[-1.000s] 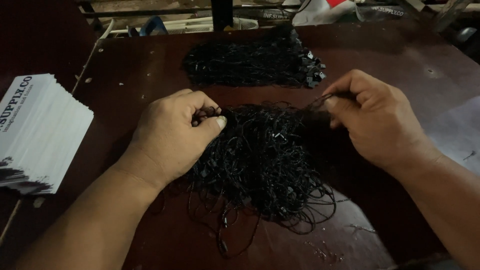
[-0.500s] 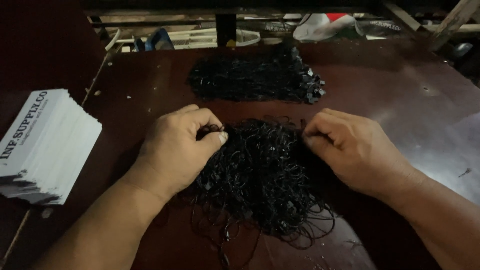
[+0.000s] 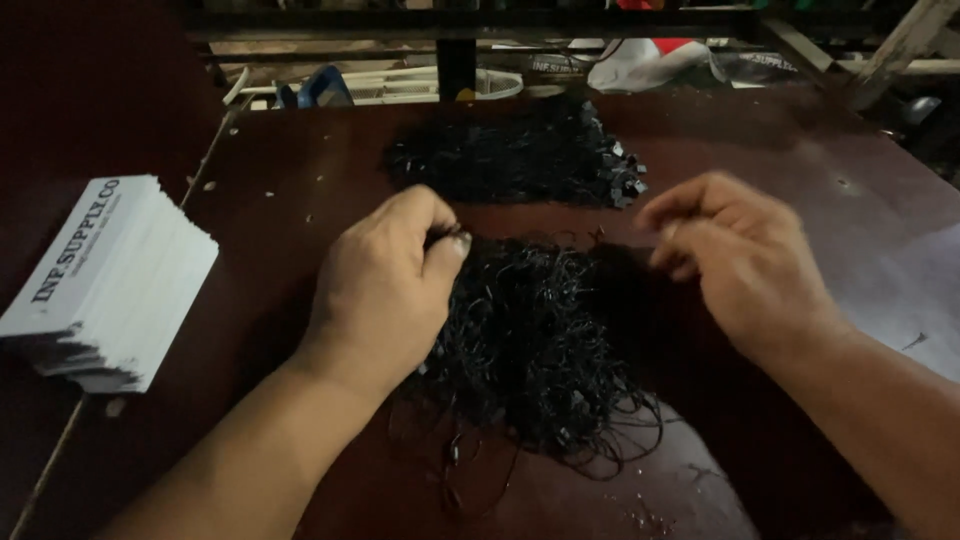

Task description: Untangling and sorting thin black plastic tag fasteners from a tangled pile into an organized pile on a table.

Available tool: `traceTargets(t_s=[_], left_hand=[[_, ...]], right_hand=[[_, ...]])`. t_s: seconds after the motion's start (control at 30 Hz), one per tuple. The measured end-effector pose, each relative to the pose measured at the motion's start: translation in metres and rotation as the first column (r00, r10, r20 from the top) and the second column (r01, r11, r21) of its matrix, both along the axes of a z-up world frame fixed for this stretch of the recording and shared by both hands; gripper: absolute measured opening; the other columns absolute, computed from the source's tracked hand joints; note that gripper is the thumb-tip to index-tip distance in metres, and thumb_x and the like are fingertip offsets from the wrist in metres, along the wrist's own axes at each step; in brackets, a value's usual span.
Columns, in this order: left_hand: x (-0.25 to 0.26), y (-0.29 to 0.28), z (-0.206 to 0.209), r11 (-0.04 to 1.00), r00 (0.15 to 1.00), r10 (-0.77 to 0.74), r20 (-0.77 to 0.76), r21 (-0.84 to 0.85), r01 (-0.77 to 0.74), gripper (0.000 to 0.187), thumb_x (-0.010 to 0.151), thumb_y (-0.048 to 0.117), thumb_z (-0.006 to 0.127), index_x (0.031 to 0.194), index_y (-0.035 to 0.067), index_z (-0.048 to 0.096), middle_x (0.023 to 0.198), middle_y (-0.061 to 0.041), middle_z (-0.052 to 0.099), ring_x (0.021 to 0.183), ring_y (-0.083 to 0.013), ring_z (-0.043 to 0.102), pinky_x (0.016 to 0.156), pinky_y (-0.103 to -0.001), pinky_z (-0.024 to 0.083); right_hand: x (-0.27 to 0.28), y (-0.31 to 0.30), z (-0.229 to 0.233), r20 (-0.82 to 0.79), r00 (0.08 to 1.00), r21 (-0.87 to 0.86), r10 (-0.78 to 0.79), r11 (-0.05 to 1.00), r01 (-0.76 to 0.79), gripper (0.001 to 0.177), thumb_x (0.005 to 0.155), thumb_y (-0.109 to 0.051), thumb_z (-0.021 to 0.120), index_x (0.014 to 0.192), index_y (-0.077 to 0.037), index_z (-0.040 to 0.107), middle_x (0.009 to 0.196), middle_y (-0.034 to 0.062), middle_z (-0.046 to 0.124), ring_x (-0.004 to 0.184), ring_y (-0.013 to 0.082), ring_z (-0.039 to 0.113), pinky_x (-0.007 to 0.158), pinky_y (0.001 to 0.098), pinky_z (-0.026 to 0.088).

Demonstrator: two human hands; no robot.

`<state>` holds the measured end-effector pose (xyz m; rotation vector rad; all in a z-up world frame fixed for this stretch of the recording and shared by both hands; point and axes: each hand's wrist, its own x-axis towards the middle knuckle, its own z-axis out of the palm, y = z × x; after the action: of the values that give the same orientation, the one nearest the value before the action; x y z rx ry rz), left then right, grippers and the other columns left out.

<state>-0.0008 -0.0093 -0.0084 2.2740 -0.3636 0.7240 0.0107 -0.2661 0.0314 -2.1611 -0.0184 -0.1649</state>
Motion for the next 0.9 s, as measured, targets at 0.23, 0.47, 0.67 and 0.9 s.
traceTargets(t_s=[0.23,0.47,0.67,0.9], left_hand=[[-0.011,-0.041,0.025,0.942,0.956,-0.040,-0.292,-0.329,-0.061,0.008,0.091,0.013,0.065,0.088,0.016,0.072,0.074,0.005,0.073,0.063,-0.0083,0.063,0.059,-0.026,0.053],[-0.014,-0.037,0.033,0.855,0.873,-0.131,-0.469,-0.500,-0.140,0.007,0.091,0.015,0.070,0.098,0.015,0.070,0.079,0.003,0.068,0.071,-0.0065,0.060,0.068,-0.023,0.052],[-0.016,-0.041,0.042,0.826,0.863,-0.199,-0.465,-0.553,-0.107,0.003,0.096,0.014,0.071,0.094,0.013,0.071,0.072,0.003,0.064,0.062,-0.0070,0.057,0.059,-0.023,0.054],[-0.022,-0.039,0.054,0.870,0.854,-0.122,-0.505,-0.469,-0.153,0.008,0.098,0.015,0.068,0.096,0.018,0.076,0.065,0.005,0.062,0.058,-0.0050,0.052,0.060,-0.022,0.050]], right_hand=[[-0.004,0.043,0.020,0.284,0.938,-0.251,0.201,0.959,-0.130,0.015,0.095,-0.011,0.068,0.105,-0.016,0.077,0.071,-0.0006,0.068,0.046,0.0084,0.045,0.041,0.0259,0.036],[0.003,0.056,0.004,0.056,0.922,-0.112,0.384,0.920,-0.376,0.013,0.095,-0.016,0.069,0.107,-0.014,0.074,0.085,-0.0051,0.068,0.078,0.0061,0.057,0.072,0.0245,0.047],[0.000,0.056,0.016,-0.057,0.943,-0.173,0.327,0.927,-0.332,0.007,0.094,-0.022,0.074,0.097,-0.017,0.072,0.070,-0.0044,0.059,0.063,0.0080,0.049,0.059,0.0275,0.042],[0.002,0.050,0.020,-0.135,0.947,0.113,0.293,0.954,-0.279,0.016,0.102,-0.005,0.058,0.112,-0.006,0.071,0.070,0.0082,0.063,0.058,0.0158,0.057,0.057,0.0274,0.047]])
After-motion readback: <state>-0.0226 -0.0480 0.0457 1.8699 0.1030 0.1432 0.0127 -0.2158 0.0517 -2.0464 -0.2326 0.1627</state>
